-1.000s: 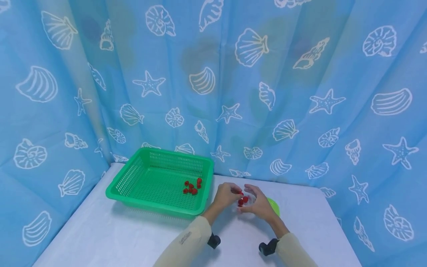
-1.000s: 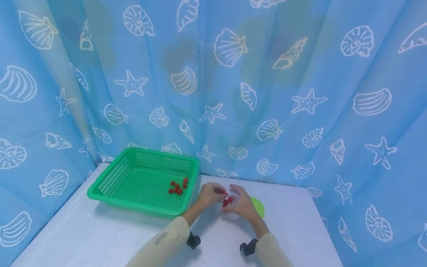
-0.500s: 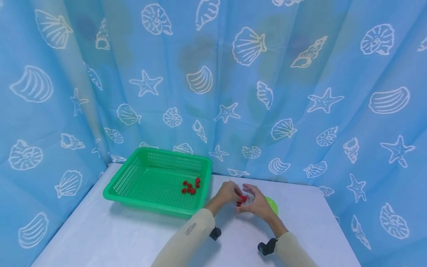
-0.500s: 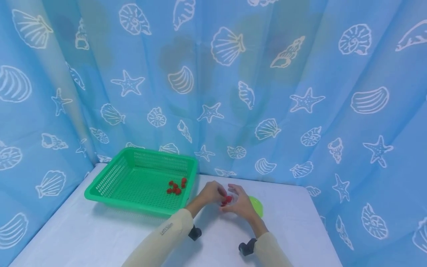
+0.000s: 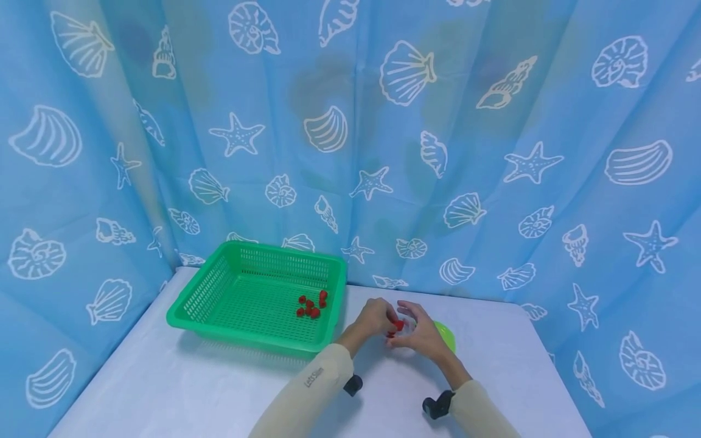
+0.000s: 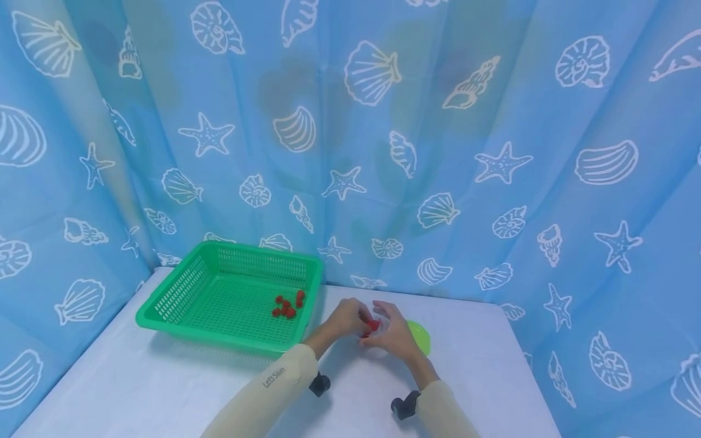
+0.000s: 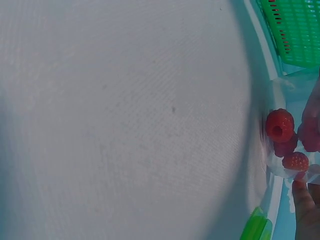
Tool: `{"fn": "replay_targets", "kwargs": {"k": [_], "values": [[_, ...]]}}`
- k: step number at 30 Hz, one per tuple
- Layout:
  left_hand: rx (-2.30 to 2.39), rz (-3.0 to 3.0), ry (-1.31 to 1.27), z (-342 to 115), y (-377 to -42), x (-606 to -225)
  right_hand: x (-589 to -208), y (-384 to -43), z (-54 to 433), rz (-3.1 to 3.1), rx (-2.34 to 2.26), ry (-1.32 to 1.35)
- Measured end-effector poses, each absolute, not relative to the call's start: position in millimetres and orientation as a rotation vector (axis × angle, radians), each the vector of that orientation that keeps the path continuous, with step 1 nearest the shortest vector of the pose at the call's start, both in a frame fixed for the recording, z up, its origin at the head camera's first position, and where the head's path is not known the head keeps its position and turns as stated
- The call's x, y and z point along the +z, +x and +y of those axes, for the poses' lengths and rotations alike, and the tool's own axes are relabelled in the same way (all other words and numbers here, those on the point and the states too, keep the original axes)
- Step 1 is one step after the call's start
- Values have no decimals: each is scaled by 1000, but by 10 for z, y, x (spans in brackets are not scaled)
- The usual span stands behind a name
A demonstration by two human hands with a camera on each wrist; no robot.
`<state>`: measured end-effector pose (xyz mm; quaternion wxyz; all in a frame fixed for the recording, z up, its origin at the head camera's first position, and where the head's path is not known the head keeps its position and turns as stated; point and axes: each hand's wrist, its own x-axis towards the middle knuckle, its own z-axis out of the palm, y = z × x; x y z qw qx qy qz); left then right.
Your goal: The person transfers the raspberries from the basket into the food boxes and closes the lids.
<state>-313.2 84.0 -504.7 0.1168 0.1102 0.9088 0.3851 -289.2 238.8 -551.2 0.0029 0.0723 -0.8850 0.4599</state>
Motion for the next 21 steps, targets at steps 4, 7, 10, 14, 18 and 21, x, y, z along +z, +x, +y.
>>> {"fn": "replay_targets", "kwargs": {"k": [4,7,10,14,18,21], "values": [[1136,2661,340,826,-3119,-5022,-5500,-2893,2374,-2773,1436,236],[1131,2655,370,811,-3112,-4960,-5497,-2889,2371,-2777,1434,212],[1128,2659,453,758,-3146,-4853,-5477,-2875,2355,-2784,1428,176],[1158,2690,545,595,-3246,-4661,-5471,-2872,2340,-2798,1432,128],[1248,2715,533,340,-3375,-4491,-5486,-2885,2337,-2812,1441,99],[1400,2709,504,104,-3468,-4439,-5485,-2891,2331,-2822,1437,91]]}}
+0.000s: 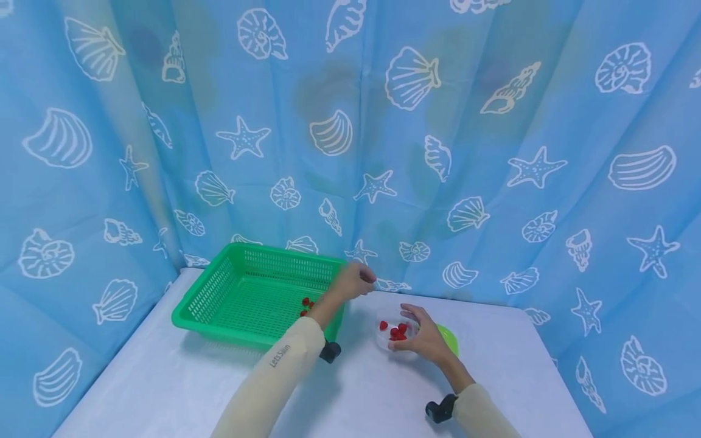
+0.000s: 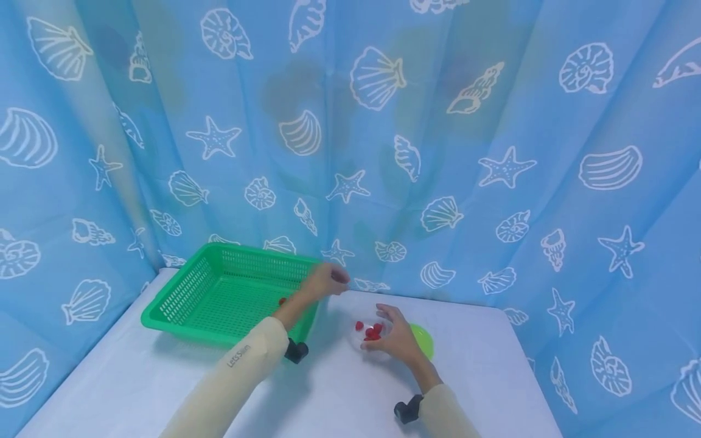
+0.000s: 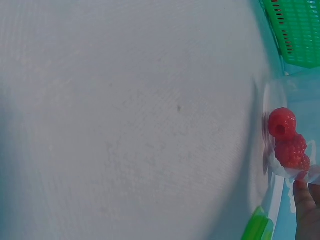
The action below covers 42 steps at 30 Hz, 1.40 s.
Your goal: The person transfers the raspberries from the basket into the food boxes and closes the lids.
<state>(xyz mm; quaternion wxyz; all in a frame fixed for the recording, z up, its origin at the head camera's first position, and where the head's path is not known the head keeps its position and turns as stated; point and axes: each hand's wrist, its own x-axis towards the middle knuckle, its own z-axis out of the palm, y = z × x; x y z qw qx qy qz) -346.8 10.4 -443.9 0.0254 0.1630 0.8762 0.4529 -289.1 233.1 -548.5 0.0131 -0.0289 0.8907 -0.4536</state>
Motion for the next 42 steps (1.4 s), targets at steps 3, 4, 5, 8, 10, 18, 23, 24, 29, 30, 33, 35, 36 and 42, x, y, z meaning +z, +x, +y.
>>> {"fn": "replay_targets", "kwargs": {"k": [3,4,5,8,10,18,23,24,29,30,33,35,36,42], "values": [[1606,2658,428,-138,-3550,-4484,-5477,-2880,2325,2780,-1402,-80],[1675,2626,381,-215,-3571,-4508,-5473,-2875,2325,2783,-1398,-80],[1747,2586,325,-288,-3593,-4533,-5470,-2871,2325,2787,-1393,-80],[1939,2437,167,-478,-3646,-4573,-5467,-2869,2326,2800,-1383,-79],[2037,2338,82,-591,-3666,-4581,-5475,-2873,2325,2803,-1376,-78],[1677,2627,-20,-984,-3772,-4725,-5486,-2882,2315,2814,-1347,-62],[1420,2709,-32,-1132,-3824,-4804,-5468,-2876,2314,2818,-1351,-64],[1382,2706,-36,-1147,-3829,-4814,-5468,-2875,2315,2818,-1353,-60],[1282,2652,-90,-1166,-3829,-4874,-5480,-2879,2316,2816,-1363,-63],[1272,2655,-98,-1164,-3828,-4892,-5483,-2882,2316,2816,-1364,-69],[1245,2682,-109,-1154,-3821,-4955,-5489,-2884,2321,2815,-1368,-80],[1232,2688,-124,-1142,-3820,-5003,-5484,-2879,2327,2817,-1376,-81],[1229,2690,-130,-1137,-3820,-5027,-5485,-2879,2331,2819,-1376,-84],[1263,2676,-198,-1094,-3774,-5098,-5481,-2874,2353,2824,-1367,-101]]}}
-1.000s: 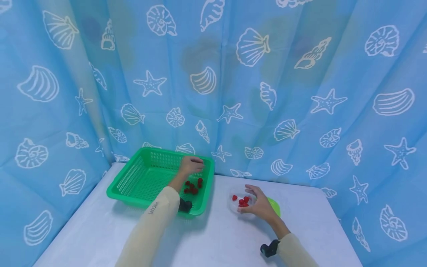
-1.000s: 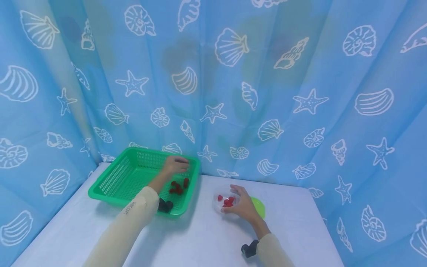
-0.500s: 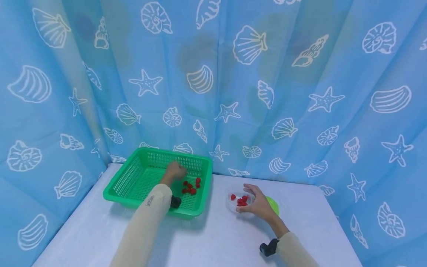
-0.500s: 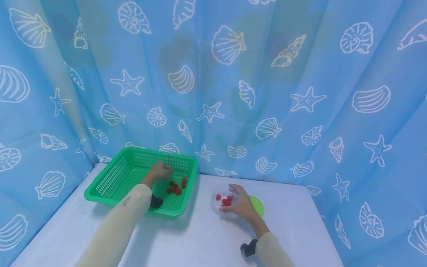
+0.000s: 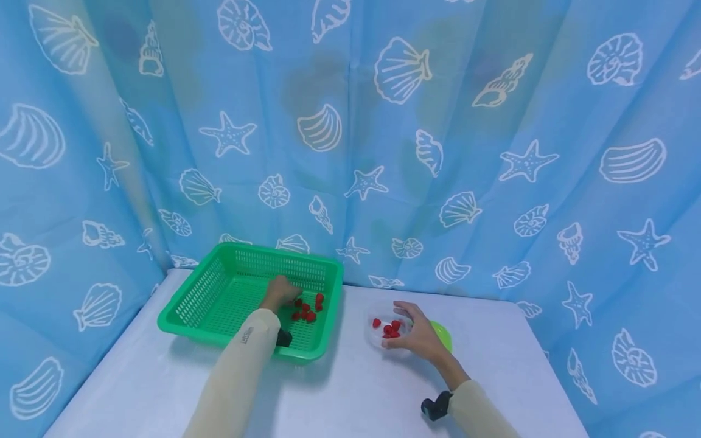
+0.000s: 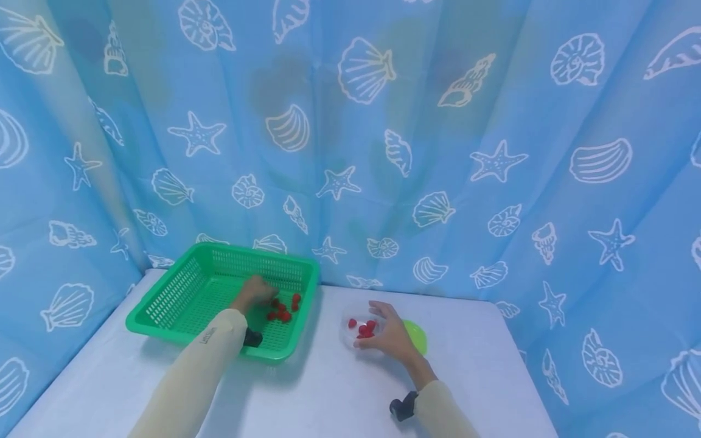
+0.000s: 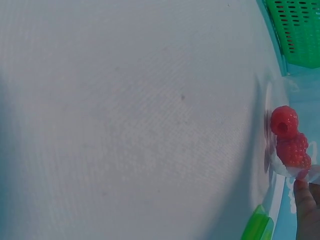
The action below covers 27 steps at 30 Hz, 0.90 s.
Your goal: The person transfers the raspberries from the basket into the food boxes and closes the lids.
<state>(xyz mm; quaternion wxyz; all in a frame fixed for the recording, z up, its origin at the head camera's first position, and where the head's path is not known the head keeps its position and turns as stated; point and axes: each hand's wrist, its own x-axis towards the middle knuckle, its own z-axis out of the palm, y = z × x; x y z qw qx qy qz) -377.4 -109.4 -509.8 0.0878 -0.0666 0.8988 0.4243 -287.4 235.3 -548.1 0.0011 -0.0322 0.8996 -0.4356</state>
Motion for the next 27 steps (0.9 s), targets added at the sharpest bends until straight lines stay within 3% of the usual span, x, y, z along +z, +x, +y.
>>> {"fn": "replay_targets", "kwargs": {"k": [27], "values": [[1224,2649,-228,-1025,-3789,-5041,-5488,-2871,2342,2829,-1378,-102]]}}
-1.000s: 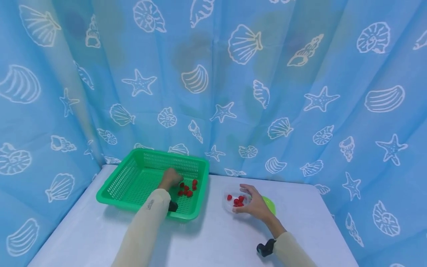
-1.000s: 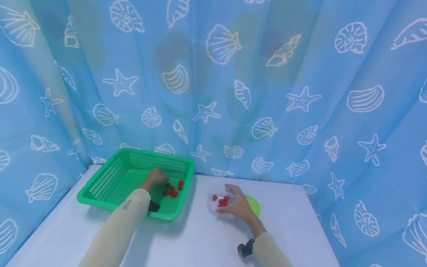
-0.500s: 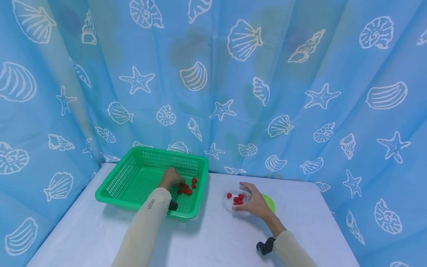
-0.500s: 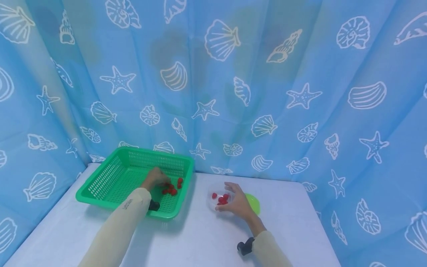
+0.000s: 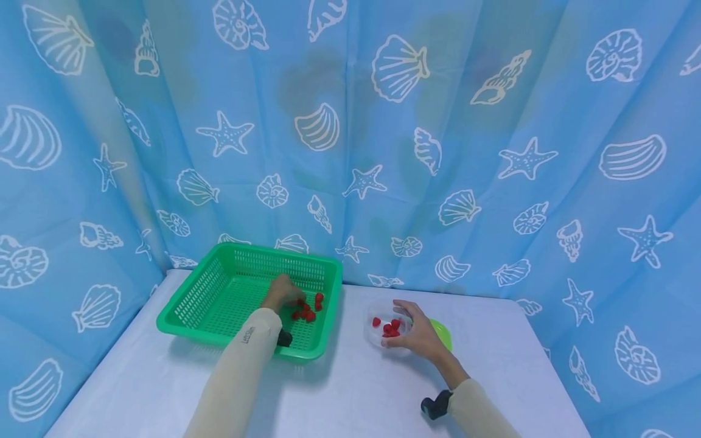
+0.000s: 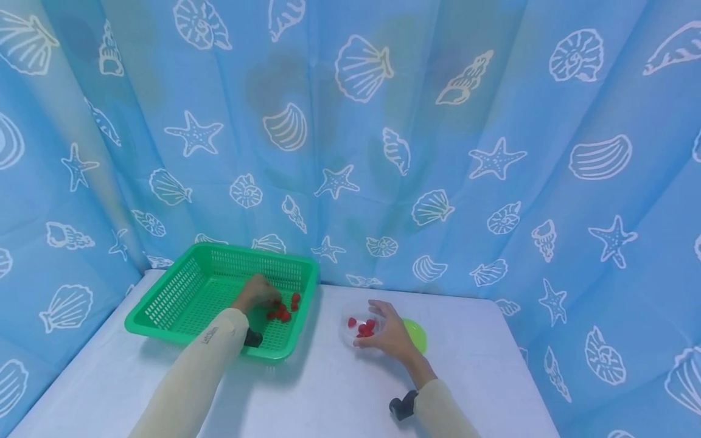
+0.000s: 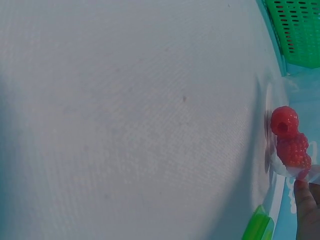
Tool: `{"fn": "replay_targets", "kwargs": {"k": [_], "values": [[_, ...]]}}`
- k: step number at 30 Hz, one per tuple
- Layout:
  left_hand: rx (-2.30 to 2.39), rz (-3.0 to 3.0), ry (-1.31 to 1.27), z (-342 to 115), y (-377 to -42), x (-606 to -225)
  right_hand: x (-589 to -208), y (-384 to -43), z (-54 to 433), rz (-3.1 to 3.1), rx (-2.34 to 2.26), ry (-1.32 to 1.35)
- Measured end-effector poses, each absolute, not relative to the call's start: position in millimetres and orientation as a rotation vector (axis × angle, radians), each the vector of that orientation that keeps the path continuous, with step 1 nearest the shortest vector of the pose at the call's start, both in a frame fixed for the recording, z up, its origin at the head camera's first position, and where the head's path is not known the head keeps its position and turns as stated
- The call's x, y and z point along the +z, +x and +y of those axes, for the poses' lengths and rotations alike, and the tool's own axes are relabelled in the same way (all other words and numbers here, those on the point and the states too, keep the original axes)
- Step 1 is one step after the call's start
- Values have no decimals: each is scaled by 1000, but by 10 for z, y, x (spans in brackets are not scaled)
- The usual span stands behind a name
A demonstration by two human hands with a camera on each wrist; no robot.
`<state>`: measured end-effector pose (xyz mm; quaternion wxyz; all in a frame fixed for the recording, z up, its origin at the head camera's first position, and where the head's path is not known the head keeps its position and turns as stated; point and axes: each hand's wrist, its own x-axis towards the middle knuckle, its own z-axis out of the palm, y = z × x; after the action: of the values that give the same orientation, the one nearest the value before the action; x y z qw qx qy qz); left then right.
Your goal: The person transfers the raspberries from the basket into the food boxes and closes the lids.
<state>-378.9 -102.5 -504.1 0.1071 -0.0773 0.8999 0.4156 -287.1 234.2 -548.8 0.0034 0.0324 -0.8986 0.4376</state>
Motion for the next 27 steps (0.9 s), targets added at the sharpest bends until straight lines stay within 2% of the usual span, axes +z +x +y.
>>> {"fn": "replay_targets", "kwargs": {"k": [13,20,27], "values": [[1417,2610,-134,-986,-3876,-4922,-5474,-2874,2354,-2823,1357,125],[1982,2135,-116,-967,-3879,-4823,-5491,-2900,2351,-2830,1348,92],[2132,1968,-143,-961,-3846,-4779,-5497,-2896,2328,-2842,1345,77]]}}
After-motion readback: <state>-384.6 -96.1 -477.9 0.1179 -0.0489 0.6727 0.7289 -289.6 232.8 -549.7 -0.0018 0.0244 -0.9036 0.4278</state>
